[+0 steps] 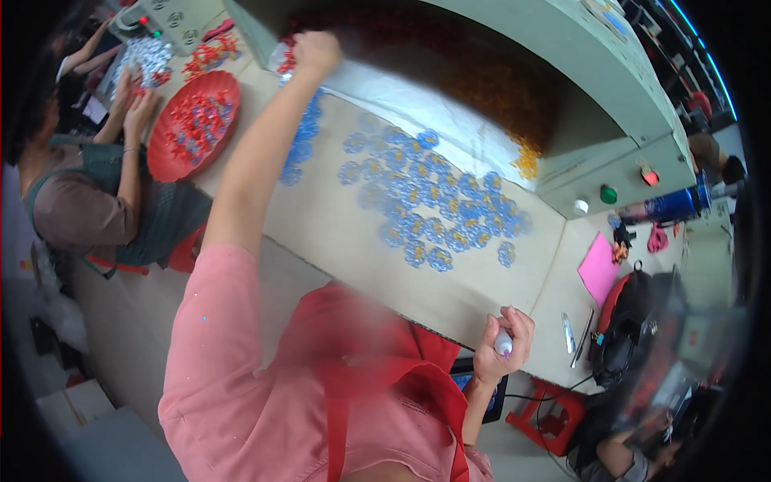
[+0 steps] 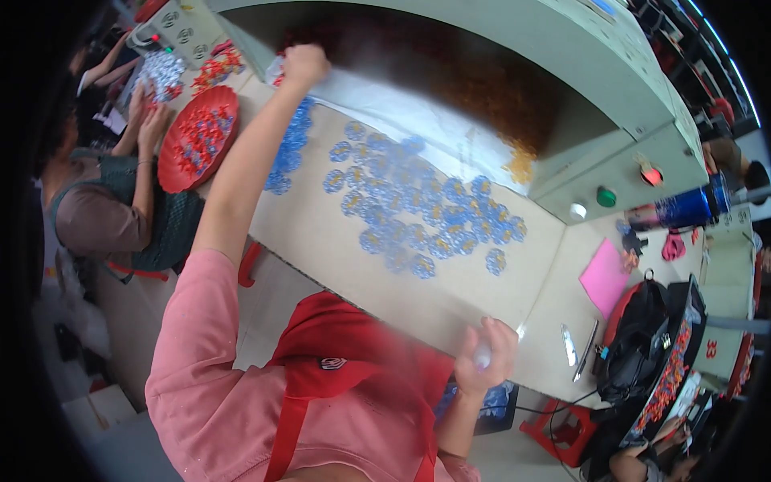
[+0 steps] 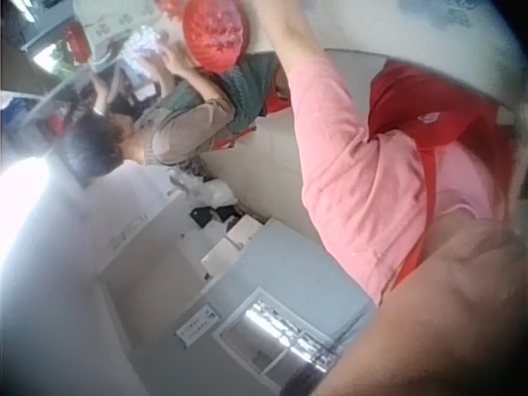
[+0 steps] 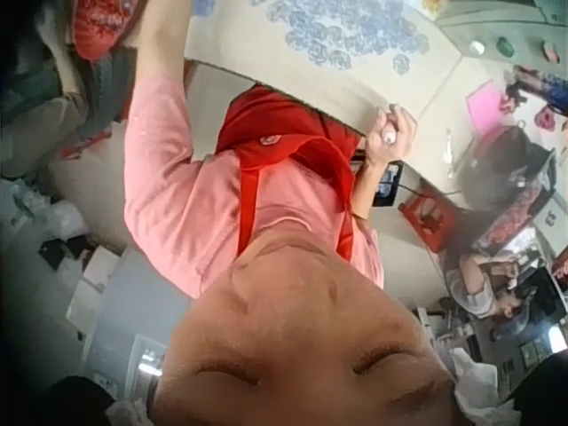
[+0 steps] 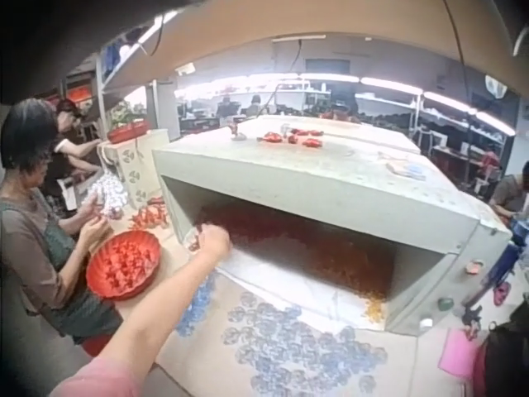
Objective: The person applies glue from a bottle to small red plastic pieces, then attaches them to blue plastic bases by hand.
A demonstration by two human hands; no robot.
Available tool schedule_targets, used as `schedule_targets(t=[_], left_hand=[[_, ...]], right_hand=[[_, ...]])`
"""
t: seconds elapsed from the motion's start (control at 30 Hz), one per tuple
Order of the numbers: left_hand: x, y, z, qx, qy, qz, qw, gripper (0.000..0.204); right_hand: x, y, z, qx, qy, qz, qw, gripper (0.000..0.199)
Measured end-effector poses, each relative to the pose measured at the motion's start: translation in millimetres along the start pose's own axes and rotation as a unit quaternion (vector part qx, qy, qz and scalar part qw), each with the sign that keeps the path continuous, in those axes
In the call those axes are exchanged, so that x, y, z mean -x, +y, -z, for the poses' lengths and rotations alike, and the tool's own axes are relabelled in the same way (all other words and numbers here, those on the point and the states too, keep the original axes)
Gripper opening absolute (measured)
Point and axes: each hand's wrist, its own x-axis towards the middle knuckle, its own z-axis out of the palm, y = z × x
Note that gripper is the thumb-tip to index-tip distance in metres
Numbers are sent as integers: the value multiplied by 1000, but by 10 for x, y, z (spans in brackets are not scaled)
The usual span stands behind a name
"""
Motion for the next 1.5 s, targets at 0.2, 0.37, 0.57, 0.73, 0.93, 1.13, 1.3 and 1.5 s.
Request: schedule_targets(t=[0.2,0.37,0.57,0.73,0.93,1.13,1.3,1.5], left_hand=[[-392,-226,-372,-2,-31,87,996,38],[-138,-107,-24,52,46,75,995,38],[1101,706,731,724,-41,-73,685,32],[2530,1143,980,824,-488,-22,286,28],[2875,1332,1074,813,-429,-69,388,27],[2965,1322,830,830,-358,-99,416,32],[3011,1357,952,895,-338,2,289,24],[2967,1282,752,912,-360,20,195,28]], right_hand=[[21,44,10,0,5,-46,999,29],[-79,43,-20,-38,-9,-25,999,30],[-98,-11,-21,-180,9,-232,956,36],[-343,-178,-56,-387,-21,-291,875,46],[-359,-229,29,-403,-39,-278,871,44],[-354,-354,76,-413,35,-326,850,42],[-113,-192,154,-331,50,-257,906,44],[-220,-482,109,-304,119,-102,940,40]])
